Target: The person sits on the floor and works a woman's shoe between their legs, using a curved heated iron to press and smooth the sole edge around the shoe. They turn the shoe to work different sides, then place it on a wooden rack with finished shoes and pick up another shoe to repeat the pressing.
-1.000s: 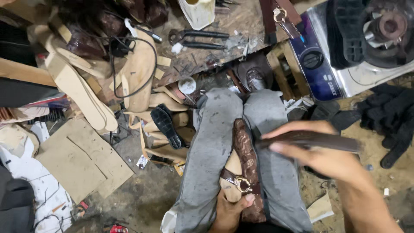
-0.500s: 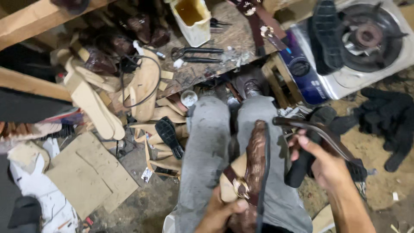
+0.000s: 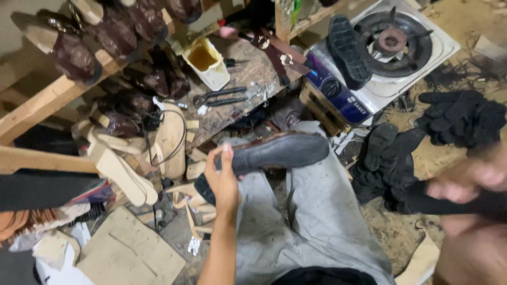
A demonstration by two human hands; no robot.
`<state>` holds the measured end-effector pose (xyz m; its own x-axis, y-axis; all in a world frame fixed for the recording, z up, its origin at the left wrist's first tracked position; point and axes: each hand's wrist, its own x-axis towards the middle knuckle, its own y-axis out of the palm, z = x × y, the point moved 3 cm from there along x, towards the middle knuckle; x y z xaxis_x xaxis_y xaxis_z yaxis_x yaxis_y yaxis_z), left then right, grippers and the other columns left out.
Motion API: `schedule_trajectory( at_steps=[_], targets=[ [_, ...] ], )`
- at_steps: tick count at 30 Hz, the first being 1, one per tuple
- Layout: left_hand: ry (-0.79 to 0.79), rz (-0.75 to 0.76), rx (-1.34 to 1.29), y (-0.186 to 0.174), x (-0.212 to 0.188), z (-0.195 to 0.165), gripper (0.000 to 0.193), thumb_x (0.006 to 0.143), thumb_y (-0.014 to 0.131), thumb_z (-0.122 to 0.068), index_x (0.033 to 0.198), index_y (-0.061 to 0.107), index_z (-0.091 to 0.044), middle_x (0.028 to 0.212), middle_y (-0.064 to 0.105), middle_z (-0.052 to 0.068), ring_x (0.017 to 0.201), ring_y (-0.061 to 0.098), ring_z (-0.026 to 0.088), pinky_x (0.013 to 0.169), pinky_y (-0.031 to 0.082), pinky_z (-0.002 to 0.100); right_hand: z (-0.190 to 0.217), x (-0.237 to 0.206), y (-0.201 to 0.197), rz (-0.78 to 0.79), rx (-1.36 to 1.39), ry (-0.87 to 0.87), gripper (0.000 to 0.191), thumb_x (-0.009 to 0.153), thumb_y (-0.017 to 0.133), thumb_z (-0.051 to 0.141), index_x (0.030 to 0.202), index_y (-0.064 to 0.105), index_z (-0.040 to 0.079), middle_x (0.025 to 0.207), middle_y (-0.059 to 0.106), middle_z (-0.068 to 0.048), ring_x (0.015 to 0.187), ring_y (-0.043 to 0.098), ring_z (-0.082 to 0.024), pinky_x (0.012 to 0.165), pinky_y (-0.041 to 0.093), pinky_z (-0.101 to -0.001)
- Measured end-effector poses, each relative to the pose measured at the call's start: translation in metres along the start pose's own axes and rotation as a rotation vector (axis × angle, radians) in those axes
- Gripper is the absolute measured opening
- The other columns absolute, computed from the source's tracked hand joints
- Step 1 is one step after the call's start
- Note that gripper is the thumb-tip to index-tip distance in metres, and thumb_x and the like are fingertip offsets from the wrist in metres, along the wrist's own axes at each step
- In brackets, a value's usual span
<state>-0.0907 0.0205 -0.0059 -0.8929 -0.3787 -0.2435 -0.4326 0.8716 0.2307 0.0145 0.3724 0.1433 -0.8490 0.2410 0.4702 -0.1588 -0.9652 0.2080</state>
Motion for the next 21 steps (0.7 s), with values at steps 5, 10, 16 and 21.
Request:
schedule_trajectory(
  at_steps=[5,10,16,21],
  targets=[
    [-0.058,-0.084,0.059,0.004,0.005,-0.003,0.023,0.093,0.072,-0.036,0.1,0.066,-0.014,0.084,0.065,-0.004,0.061,0.051,0.006,0.041,0.034,0.024,-0.053,-0.018,0.072,0.087,0.01,-0.317,0.02,0.096,0.062,0.021,0.108,0.066,0.006,0.083,0.062,-0.01,0.071,0.06,-0.024,0.061,0.05,-0.038],
    [-0.021,-0.061,0.037,0.01,0.01,-0.009,0.025,0.093,0.071,-0.038,0.099,0.067,-0.014,0.087,0.07,-0.003,0.057,0.043,0.006,0.041,0.03,0.024,-0.063,-0.013,0.085,0.189,-0.495,0.507,0.041,0.094,0.068,0.03,0.12,0.062,0.0,0.081,0.061,-0.012,0.055,0.055,-0.021,0.048,0.047,-0.0334],
    [0.014,-0.077,-0.04,0.0,0.009,0.005,0.023,0.094,0.072,-0.032,0.102,0.066,-0.011,0.09,0.069,0.0,0.068,0.055,0.007,0.05,0.04,0.025,-0.042,-0.024,0.092,-0.008,0.377,-0.386,0.053,0.1,0.062,0.054,0.094,0.056,0.002,0.085,0.064,-0.002,0.068,0.059,-0.015,0.066,0.053,-0.0315],
    [0.194,-0.008,-0.121,0.001,0.025,0.006,0.021,0.098,0.072,-0.02,0.105,0.068,-0.001,0.097,0.071,0.005,0.089,0.062,0.01,0.078,0.05,0.024,-0.083,-0.032,0.107,0.292,-0.66,0.202,0.031,0.09,0.07,0.016,0.112,0.064,-0.005,0.081,0.064,-0.013,0.068,0.057,-0.019,0.062,0.051,-0.0344]
  ],
)
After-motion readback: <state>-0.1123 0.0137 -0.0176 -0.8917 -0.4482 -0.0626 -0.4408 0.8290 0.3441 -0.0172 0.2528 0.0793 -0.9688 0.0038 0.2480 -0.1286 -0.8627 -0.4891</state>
